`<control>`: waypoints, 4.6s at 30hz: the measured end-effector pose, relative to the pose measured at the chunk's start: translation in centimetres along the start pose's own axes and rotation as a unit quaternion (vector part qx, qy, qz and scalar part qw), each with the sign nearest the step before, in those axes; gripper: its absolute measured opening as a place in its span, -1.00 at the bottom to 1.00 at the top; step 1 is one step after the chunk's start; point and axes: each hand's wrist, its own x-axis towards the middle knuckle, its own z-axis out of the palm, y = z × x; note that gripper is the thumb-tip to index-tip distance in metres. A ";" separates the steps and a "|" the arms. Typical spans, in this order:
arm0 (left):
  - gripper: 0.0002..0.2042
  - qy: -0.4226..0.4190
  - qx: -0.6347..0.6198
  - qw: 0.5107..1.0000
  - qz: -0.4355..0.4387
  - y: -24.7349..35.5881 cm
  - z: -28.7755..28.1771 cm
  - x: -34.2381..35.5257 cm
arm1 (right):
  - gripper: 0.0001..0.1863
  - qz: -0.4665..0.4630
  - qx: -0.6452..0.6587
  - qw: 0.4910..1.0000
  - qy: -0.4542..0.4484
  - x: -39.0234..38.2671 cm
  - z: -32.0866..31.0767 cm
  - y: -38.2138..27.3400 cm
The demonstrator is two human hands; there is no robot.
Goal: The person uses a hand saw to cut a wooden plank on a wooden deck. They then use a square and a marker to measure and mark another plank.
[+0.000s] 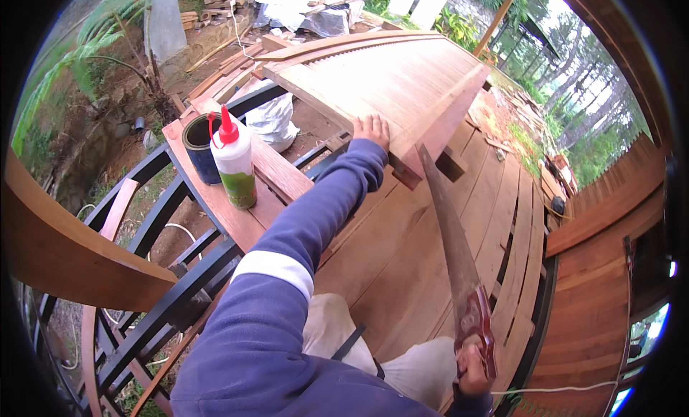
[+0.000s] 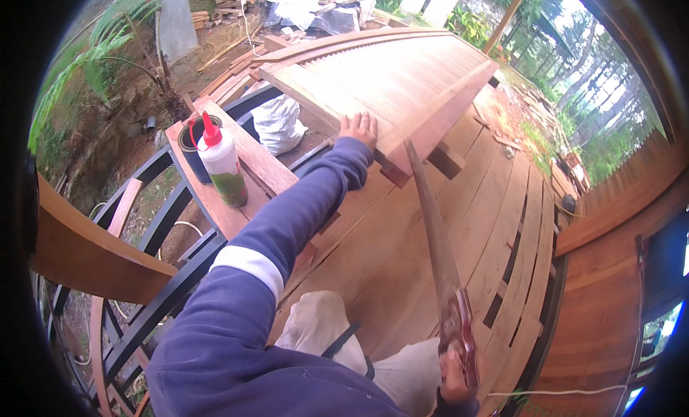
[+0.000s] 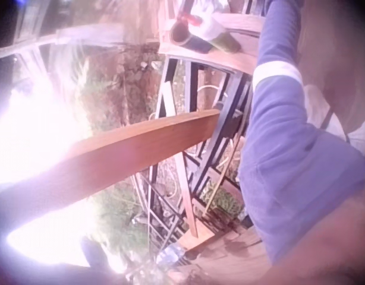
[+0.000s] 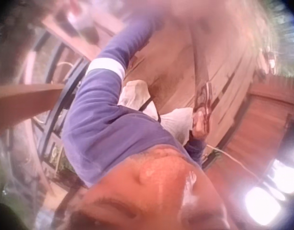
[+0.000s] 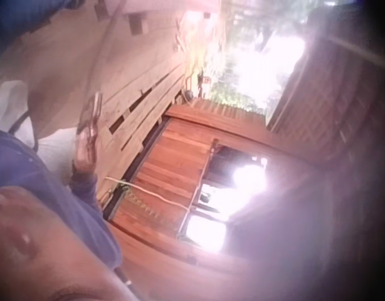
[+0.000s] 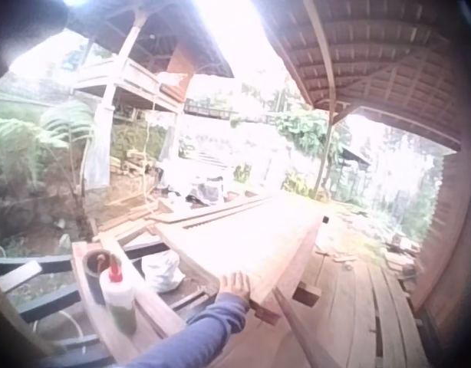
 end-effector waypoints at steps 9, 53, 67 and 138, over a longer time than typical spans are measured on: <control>-0.52 0.020 0.006 1.000 0.013 -1.2 1.1 0.1 | -0.82 0.127 -0.076 0.986 0.079 17.3 3.9 7.3; -0.56 0.077 0.037 0.996 0.032 0.5 2.7 0.4 | -0.54 0.109 0.160 0.945 0.264 4.0 2.6 0.7; -0.45 -0.060 0.046 0.997 0.008 -1.7 -0.9 0.0 | -0.64 0.148 -0.087 0.981 0.090 -1.3 -1.8 2.7; -0.69 0.108 0.075 0.991 0.030 -1.6 1.0 0.8 | -0.43 0.198 -0.126 0.966 0.108 -2.8 2.3 -1.4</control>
